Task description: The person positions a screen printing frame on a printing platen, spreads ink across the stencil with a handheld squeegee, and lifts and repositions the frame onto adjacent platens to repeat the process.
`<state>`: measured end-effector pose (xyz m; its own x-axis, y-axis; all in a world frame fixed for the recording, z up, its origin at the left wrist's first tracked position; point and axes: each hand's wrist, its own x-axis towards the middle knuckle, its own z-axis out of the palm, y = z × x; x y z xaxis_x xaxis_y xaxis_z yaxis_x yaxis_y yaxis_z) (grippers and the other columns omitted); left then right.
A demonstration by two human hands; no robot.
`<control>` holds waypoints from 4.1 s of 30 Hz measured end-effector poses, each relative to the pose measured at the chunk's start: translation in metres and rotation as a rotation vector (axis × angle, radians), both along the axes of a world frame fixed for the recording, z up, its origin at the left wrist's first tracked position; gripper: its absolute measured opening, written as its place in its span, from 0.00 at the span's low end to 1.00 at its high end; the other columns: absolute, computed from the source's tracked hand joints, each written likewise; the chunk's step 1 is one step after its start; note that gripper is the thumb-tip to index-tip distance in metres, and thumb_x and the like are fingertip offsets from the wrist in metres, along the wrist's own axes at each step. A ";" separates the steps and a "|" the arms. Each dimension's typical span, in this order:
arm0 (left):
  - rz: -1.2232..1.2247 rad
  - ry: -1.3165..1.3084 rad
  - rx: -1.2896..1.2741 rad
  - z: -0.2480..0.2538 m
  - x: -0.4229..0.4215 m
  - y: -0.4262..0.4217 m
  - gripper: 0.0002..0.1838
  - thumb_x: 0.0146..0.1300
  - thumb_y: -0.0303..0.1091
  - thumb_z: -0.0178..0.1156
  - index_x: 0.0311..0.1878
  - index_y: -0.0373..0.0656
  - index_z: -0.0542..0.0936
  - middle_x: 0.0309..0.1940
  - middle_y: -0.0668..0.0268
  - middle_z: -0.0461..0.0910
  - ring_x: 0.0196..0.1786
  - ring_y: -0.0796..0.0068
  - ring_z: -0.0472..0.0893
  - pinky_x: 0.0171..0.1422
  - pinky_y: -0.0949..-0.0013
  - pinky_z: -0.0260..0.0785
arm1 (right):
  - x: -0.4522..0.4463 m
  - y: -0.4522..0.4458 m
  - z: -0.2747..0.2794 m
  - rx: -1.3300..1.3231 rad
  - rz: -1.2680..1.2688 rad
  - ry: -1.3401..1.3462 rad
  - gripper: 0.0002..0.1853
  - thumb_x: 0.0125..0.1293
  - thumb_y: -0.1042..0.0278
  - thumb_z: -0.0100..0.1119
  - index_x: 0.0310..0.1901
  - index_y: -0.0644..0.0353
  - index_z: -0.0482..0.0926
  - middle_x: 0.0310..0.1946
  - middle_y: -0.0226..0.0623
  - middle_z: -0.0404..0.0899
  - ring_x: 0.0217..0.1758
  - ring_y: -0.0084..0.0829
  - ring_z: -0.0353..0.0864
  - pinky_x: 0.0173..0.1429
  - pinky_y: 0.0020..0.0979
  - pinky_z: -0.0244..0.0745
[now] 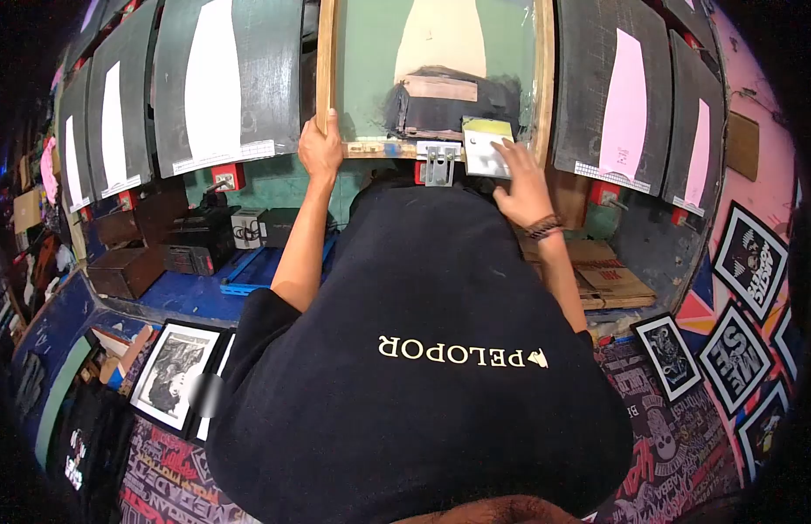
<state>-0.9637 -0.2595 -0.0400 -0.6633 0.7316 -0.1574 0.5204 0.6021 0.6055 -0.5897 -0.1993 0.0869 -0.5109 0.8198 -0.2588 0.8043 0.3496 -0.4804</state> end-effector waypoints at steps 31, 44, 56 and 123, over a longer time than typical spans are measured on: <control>0.240 -0.091 -0.293 0.025 0.007 0.023 0.44 0.63 0.75 0.51 0.53 0.38 0.86 0.50 0.42 0.87 0.58 0.43 0.85 0.63 0.47 0.74 | -0.097 0.127 -0.019 0.354 0.798 0.078 0.20 0.52 0.80 0.62 0.44 0.45 0.89 0.48 0.22 0.89 0.61 0.35 0.80 0.63 0.41 0.74; 0.335 0.040 -0.252 0.019 0.018 0.022 0.48 0.60 0.84 0.49 0.54 0.45 0.88 0.48 0.48 0.88 0.55 0.46 0.86 0.62 0.49 0.77 | -0.132 0.140 -0.042 0.418 1.144 0.131 0.16 0.60 0.70 0.62 0.45 0.38 0.91 0.46 0.19 0.89 0.57 0.32 0.81 0.57 0.38 0.76; 0.463 -0.008 -0.240 0.053 0.039 0.027 0.47 0.60 0.80 0.53 0.55 0.40 0.88 0.54 0.47 0.86 0.61 0.49 0.84 0.66 0.51 0.75 | -0.143 0.142 -0.055 0.559 1.195 0.048 0.17 0.66 0.67 0.60 0.47 0.30 0.92 0.38 0.27 0.91 0.50 0.31 0.87 0.54 0.40 0.81; 0.309 0.139 -0.312 0.002 0.014 0.023 0.49 0.58 0.86 0.47 0.57 0.49 0.88 0.51 0.51 0.88 0.57 0.49 0.86 0.63 0.51 0.77 | -0.040 0.147 -0.050 0.423 0.993 0.026 0.18 0.62 0.74 0.61 0.48 0.37 0.91 0.52 0.19 0.89 0.66 0.30 0.80 0.62 0.44 0.72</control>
